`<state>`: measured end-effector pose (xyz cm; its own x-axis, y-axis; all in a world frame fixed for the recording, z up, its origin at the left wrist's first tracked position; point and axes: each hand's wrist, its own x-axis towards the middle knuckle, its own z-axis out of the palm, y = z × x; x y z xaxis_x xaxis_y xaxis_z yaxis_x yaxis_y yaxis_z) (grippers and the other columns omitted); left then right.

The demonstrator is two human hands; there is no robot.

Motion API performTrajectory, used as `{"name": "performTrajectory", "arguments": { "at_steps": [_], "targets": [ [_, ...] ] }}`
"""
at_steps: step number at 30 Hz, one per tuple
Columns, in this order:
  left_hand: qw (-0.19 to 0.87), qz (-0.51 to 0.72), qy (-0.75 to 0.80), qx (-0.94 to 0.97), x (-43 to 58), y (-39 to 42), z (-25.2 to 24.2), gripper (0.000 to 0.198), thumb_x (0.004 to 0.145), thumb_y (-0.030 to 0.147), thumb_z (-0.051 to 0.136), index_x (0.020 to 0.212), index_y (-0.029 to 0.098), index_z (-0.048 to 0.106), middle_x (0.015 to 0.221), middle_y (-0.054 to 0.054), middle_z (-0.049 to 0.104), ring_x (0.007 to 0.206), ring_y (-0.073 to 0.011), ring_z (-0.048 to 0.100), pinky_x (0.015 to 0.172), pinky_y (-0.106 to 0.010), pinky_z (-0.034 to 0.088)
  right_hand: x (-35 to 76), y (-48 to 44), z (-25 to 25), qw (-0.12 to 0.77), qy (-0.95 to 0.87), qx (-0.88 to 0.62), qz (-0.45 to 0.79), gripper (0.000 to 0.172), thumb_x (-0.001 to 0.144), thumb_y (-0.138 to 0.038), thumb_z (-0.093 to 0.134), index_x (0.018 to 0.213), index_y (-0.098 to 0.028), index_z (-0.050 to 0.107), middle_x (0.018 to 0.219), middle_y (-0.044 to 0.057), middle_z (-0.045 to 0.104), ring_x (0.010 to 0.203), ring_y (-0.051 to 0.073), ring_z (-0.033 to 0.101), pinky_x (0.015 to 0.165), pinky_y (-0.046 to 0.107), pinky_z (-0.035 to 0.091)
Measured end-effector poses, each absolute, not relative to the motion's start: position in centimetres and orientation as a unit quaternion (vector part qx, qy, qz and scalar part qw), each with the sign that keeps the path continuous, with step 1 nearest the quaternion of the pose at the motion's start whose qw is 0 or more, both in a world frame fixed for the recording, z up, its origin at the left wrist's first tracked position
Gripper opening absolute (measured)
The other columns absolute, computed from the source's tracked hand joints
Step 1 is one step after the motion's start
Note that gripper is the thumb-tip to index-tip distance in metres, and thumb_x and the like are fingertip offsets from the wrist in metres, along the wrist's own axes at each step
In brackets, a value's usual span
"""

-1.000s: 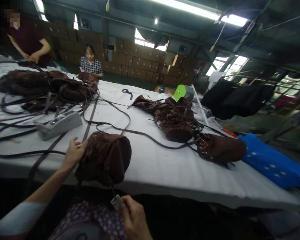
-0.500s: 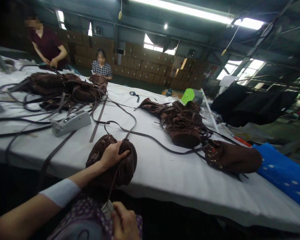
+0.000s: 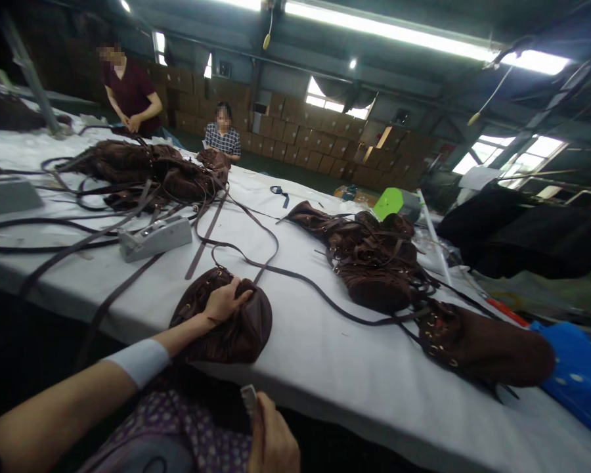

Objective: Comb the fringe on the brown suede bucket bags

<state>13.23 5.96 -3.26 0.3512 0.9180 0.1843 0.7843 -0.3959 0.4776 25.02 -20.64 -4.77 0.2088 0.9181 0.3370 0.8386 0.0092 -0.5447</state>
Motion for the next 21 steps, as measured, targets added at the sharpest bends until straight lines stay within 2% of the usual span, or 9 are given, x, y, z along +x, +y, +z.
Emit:
{"name": "performTrajectory", "arguments": {
  "at_steps": [2,5,8,11,15,17,21],
  "targets": [
    [0.165,0.224,0.514,0.811,13.0,5.8,-2.9,0.044,0.089,0.056,0.035,0.107,0.019,0.049,0.087,-0.011,0.068,0.083,-0.0268,0.066,0.067,-0.030,0.043,24.6,-17.2,-2.5,0.305,-0.675,-0.672,-0.009,0.030,0.095,-0.022,0.032,0.116,-0.021,0.054,0.093,0.008,0.066,0.082,0.020,0.063,0.072,0.028,0.047],
    [0.179,0.235,0.495,0.817,12.6,5.8,-2.2,0.042,0.088,0.057,0.035,0.104,0.020,0.050,0.084,-0.009,0.068,0.082,-0.0247,0.067,0.065,-0.028,0.043,23.3,-11.5,0.7,0.197,-0.706,-0.673,-0.101,0.026,0.090,-0.012,0.040,0.107,-0.021,0.058,0.081,0.006,0.060,0.076,0.020,0.056,0.068,0.030,0.041],
    [0.189,0.236,0.485,0.820,12.0,5.9,-1.7,0.042,0.086,0.059,0.039,0.102,0.022,0.051,0.080,-0.006,0.069,0.079,-0.0230,0.067,0.064,-0.027,0.043,21.7,-7.5,1.6,0.096,-0.720,-0.675,-0.128,0.022,0.086,-0.008,0.044,0.096,-0.018,0.060,0.081,0.008,0.058,0.079,0.022,0.053,0.068,0.033,0.039],
    [0.188,0.234,0.494,0.816,11.8,6.1,-1.7,0.045,0.084,0.060,0.042,0.104,0.022,0.053,0.081,-0.008,0.069,0.081,-0.0250,0.067,0.066,-0.028,0.044,20.7,-6.6,0.5,0.033,-0.738,-0.665,-0.109,0.017,0.082,-0.006,0.046,0.088,-0.014,0.059,0.080,0.010,0.059,0.078,0.023,0.054,0.065,0.034,0.039],
    [0.185,0.224,0.518,0.804,12.2,6.5,-2.5,0.049,0.082,0.063,0.042,0.104,0.021,0.055,0.082,-0.011,0.069,0.082,-0.0290,0.067,0.067,-0.032,0.045,20.7,-9.3,-1.5,0.037,-0.757,-0.651,-0.048,0.025,0.073,-0.001,0.049,0.089,-0.017,0.058,0.081,0.007,0.061,0.077,0.022,0.056,0.064,0.031,0.040],
    [0.185,0.218,0.532,0.797,12.4,6.8,-3.0,0.051,0.082,0.064,0.040,0.103,0.020,0.055,0.081,-0.011,0.069,0.081,-0.0298,0.067,0.068,-0.033,0.045,20.5,-11.4,-3.3,0.040,-0.757,-0.652,0.011,0.028,0.071,-0.004,0.050,0.092,-0.021,0.059,0.083,0.005,0.064,0.078,0.021,0.059,0.064,0.030,0.041],
    [0.188,0.220,0.558,0.778,12.7,7.5,-3.6,0.054,0.083,0.066,0.035,0.103,0.019,0.055,0.080,-0.013,0.068,0.081,-0.0310,0.067,0.068,-0.034,0.045,19.5,-16.2,-9.2,-0.058,-0.770,-0.620,0.140,0.017,0.064,-0.015,0.060,0.078,-0.024,0.063,0.073,0.002,0.068,0.063,0.019,0.062,0.050,0.025,0.038]
  ]
}}
